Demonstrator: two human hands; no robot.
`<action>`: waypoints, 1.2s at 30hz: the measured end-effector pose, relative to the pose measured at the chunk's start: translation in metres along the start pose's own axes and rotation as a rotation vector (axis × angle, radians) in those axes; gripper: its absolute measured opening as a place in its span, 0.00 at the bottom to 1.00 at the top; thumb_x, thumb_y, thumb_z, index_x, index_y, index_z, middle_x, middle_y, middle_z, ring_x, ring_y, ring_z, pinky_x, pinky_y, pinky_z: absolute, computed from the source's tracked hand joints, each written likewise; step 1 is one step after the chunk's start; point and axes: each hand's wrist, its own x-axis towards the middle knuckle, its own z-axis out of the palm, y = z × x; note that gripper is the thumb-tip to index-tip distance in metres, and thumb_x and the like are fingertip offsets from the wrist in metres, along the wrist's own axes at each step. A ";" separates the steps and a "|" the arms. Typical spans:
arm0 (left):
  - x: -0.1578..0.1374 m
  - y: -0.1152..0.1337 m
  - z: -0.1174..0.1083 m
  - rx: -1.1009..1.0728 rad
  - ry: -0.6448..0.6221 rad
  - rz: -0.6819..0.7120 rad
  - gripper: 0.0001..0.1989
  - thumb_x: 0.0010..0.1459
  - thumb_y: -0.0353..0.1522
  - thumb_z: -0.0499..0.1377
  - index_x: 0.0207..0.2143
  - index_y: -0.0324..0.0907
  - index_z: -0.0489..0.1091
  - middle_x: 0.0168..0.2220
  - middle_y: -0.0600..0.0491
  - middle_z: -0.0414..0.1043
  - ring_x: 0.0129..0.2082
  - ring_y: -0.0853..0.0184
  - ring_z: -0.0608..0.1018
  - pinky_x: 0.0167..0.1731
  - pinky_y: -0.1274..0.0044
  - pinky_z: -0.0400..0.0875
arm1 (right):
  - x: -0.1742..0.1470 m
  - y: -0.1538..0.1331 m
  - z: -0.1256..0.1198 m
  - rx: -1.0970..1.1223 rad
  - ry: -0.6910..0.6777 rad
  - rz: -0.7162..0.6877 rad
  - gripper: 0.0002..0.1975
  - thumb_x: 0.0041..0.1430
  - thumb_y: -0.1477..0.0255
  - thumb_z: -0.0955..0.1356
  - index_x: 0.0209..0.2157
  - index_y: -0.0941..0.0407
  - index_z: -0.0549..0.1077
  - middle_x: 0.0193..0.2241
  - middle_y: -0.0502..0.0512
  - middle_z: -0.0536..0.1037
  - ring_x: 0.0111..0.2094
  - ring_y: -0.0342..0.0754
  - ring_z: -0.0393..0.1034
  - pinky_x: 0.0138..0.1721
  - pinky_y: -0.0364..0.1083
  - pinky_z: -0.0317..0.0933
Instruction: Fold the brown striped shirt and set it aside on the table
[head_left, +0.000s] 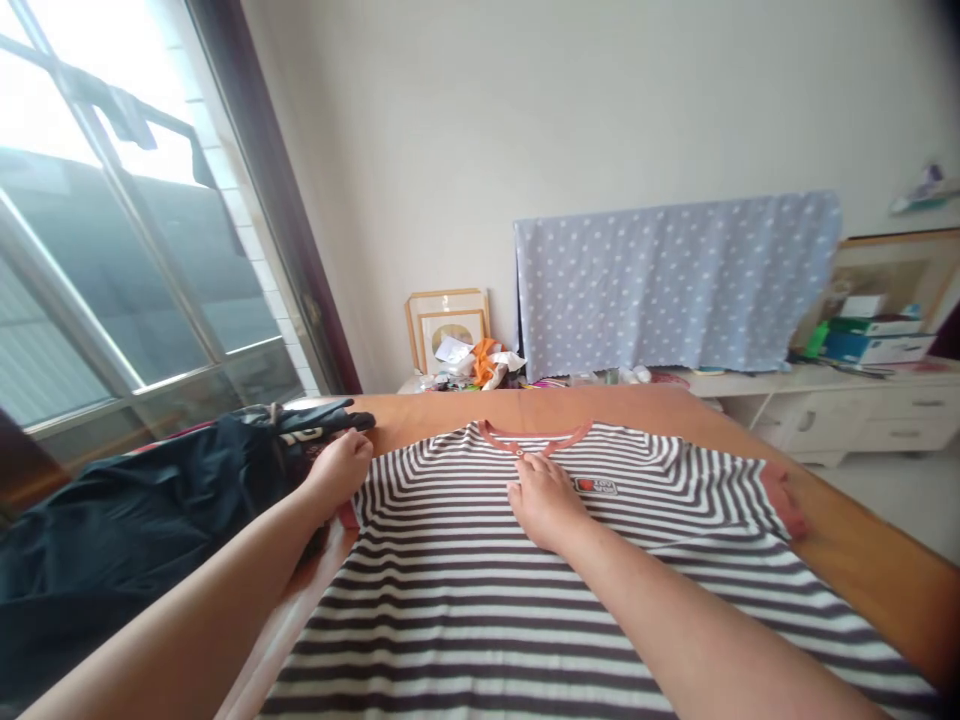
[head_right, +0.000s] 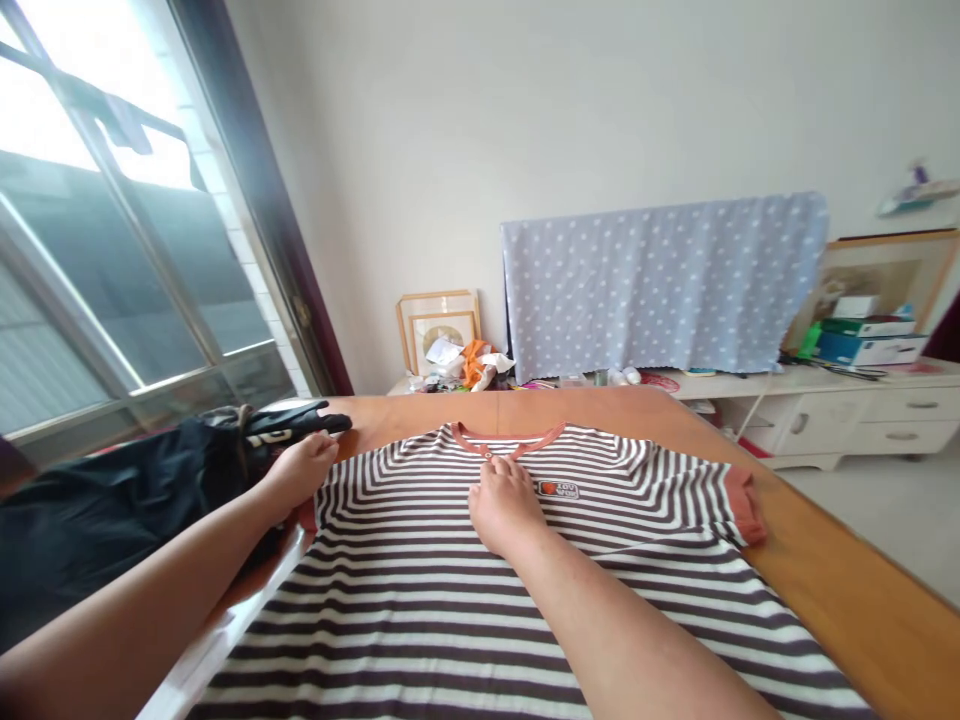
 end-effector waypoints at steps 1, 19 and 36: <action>-0.002 -0.008 -0.005 0.028 0.002 -0.017 0.15 0.61 0.40 0.52 0.36 0.41 0.74 0.36 0.47 0.78 0.39 0.59 0.78 0.40 0.71 0.70 | 0.000 0.000 0.001 -0.005 0.003 -0.002 0.25 0.67 0.64 0.59 0.60 0.61 0.68 0.63 0.64 0.66 0.64 0.56 0.56 0.65 0.52 0.45; -0.012 0.009 -0.016 0.174 -0.072 -0.082 0.11 0.51 0.39 0.61 0.33 0.42 0.74 0.34 0.45 0.78 0.36 0.57 0.78 0.30 0.74 0.66 | 0.001 0.004 0.011 -0.053 0.014 -0.006 0.24 0.67 0.64 0.59 0.59 0.59 0.69 0.63 0.62 0.66 0.64 0.57 0.55 0.65 0.53 0.45; -0.060 0.063 -0.029 -0.376 -0.450 0.121 0.19 0.54 0.47 0.61 0.33 0.40 0.72 0.30 0.52 0.77 0.28 0.67 0.76 0.29 0.76 0.66 | 0.002 0.003 0.008 -0.031 -0.031 0.024 0.26 0.67 0.64 0.59 0.62 0.60 0.66 0.64 0.63 0.64 0.66 0.58 0.53 0.66 0.53 0.43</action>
